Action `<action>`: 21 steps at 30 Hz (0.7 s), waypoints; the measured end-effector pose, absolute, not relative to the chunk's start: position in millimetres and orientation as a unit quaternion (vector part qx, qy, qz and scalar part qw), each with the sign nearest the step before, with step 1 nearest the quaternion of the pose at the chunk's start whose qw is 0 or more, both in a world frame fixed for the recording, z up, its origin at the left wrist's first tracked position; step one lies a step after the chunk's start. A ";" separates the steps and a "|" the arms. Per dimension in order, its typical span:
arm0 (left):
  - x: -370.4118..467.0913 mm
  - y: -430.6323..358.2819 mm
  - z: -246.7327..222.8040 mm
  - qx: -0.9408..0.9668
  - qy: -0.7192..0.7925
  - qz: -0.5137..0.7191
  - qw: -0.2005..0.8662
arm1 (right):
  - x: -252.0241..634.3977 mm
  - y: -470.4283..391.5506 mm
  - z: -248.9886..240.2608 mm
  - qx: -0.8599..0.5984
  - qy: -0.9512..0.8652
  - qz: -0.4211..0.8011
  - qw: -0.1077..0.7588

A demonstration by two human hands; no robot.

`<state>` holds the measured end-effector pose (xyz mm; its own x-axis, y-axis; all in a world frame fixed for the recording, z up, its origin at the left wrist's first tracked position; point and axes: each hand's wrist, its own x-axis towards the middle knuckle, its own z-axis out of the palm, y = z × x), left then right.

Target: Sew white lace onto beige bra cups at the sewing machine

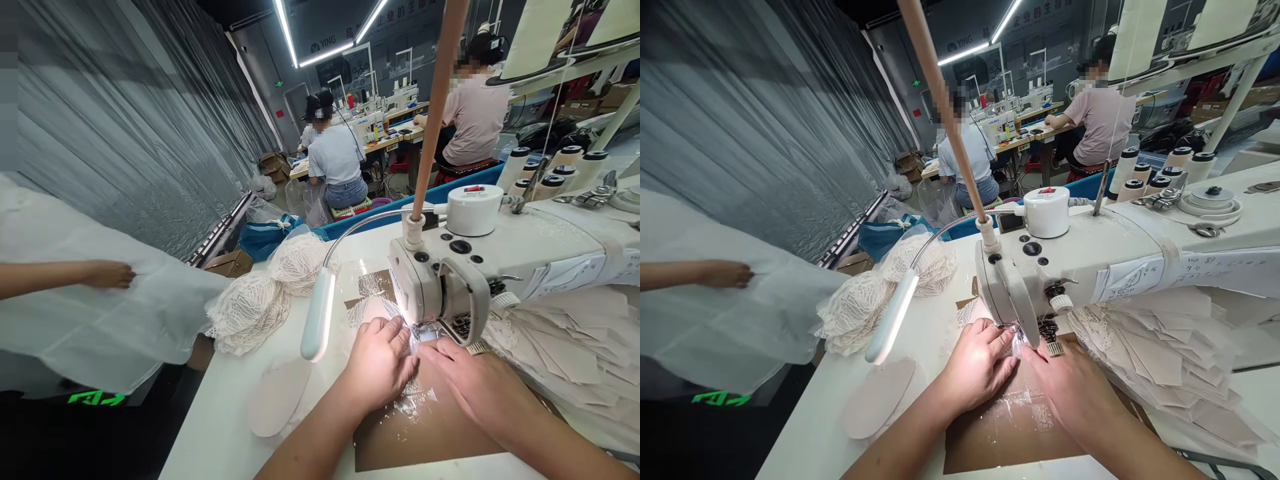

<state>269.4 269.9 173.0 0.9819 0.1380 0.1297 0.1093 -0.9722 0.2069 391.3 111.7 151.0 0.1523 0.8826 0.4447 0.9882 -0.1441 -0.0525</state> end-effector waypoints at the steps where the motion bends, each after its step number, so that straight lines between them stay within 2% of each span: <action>1: 269.9 270.5 172.8 0.990 0.069 0.075 0.098 | 392.0 111.8 150.6 -0.738 -0.634 -0.152 0.173; 17: 267.3 281.4 169.8 0.977 0.150 0.124 0.090 | 401.2 105.6 121.1 -0.736 -0.647 -0.147 0.130; 21: 264.1 285.3 168.9 0.973 0.170 0.132 0.086 | 401.6 104.9 116.8 -0.731 -0.653 -0.139 0.143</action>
<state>264.1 285.3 168.9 0.9075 0.3537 0.2267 0.3085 -0.9273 0.2119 401.6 104.9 116.8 0.1098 0.9144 0.3896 0.9938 -0.1076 -0.0277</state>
